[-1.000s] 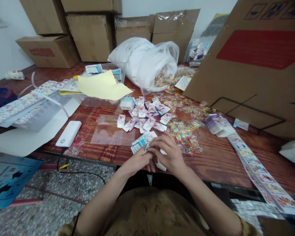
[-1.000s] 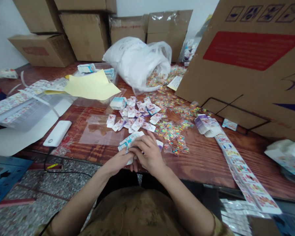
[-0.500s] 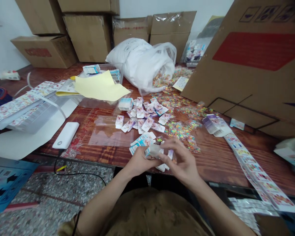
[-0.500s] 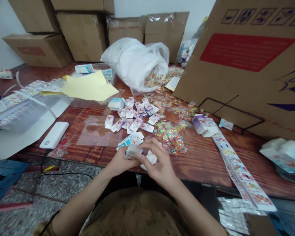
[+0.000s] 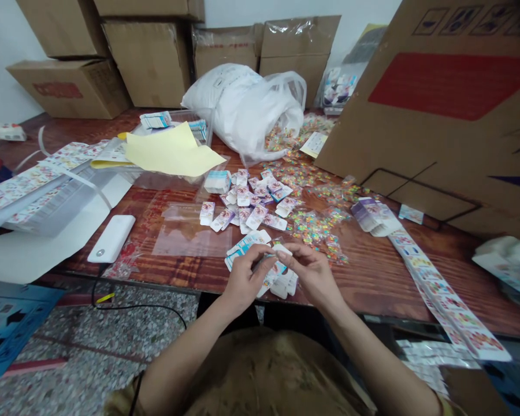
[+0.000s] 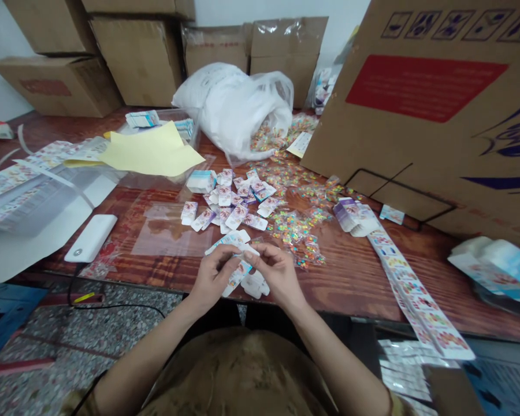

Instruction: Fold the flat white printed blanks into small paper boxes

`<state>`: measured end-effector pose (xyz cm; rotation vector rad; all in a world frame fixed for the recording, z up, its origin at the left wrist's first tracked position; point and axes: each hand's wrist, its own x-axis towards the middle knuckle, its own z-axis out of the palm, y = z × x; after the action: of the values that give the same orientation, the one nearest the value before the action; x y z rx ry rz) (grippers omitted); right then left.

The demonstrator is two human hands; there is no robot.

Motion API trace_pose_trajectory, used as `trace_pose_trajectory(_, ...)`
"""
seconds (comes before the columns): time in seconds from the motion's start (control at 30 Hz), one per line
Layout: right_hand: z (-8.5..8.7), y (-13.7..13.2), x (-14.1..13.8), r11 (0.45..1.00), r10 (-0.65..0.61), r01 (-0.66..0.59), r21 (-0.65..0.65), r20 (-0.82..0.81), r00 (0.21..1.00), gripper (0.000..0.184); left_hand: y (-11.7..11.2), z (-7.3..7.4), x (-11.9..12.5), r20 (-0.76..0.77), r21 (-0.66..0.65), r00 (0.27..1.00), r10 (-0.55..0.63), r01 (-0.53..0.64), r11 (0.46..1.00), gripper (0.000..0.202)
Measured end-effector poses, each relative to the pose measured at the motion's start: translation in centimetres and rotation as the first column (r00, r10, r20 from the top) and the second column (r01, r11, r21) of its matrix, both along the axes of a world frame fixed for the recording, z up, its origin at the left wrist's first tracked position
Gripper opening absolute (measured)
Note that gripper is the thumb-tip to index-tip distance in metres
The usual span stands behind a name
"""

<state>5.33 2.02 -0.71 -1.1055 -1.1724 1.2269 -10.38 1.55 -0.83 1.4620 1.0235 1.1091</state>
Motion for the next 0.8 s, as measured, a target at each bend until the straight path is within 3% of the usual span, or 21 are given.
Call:
trace_pose_trajectory(0.1, 0.5, -1.1, -0.2, 0.945, -0.095, 0.009, 0.328, 0.249, 0.964, 0.017, 0.0, -0.2, -0.1, -0.097, 0.05, 0.993, 0.066, -0.061, 0.997, 0.022)
trace_pose_trajectory(0.17, 0.9, -1.5, -0.3, 0.921, -0.098, -0.029, 0.387, 0.304, 0.948, 0.019, -0.2, -0.4, 0.1, -0.125, 0.055, 0.981, 0.146, -0.14, 0.989, 0.022)
trace_pose_trajectory(0.23, 1.1, -1.6, -0.3, 0.943, -0.066, -0.029, 0.331, 0.273, 0.96, 0.019, -0.3, -0.6, 0.2, -0.147, 0.071, 0.971, 0.187, -0.178, 0.981, 0.02)
trace_pose_trajectory(0.33, 0.9, -1.1, -0.3, 0.994, -0.003, -0.009, 0.113, 0.104, 0.995, 0.016, -0.5, -0.8, 0.2, -0.208, 0.118, 0.962, 0.178, -0.156, 0.981, 0.016)
trace_pose_trajectory(0.4, 0.5, -0.7, -0.2, 1.0, 0.009, -0.009, -0.025, 0.001, 1.0, 0.017, -0.6, -0.9, 0.1, -0.232, 0.138, 0.958, 0.169, -0.14, 0.981, 0.015)
trace_pose_trajectory(0.47, 0.2, -0.4, -0.1, 0.997, 0.009, -0.012, -0.082, -0.036, 0.999, 0.019, -0.6, -0.9, 0.0, -0.246, 0.146, 0.955, 0.167, -0.134, 0.98, 0.016)
trace_pose_trajectory(0.63, 0.0, -0.2, 0.0, 0.995, 0.061, -0.061, -0.083, -0.004, 0.998, 0.019, -0.6, -1.0, -0.2, -0.23, 0.093, 0.958, 0.168, -0.151, 0.984, 0.016)
trace_pose_trajectory(0.8, 0.4, -0.5, 0.2, 0.981, 0.124, -0.145, 0.131, 0.155, 0.98, 0.015, -0.9, -0.8, -0.5, -0.2, 0.057, 0.966, 0.163, -0.155, 0.986, 0.018)
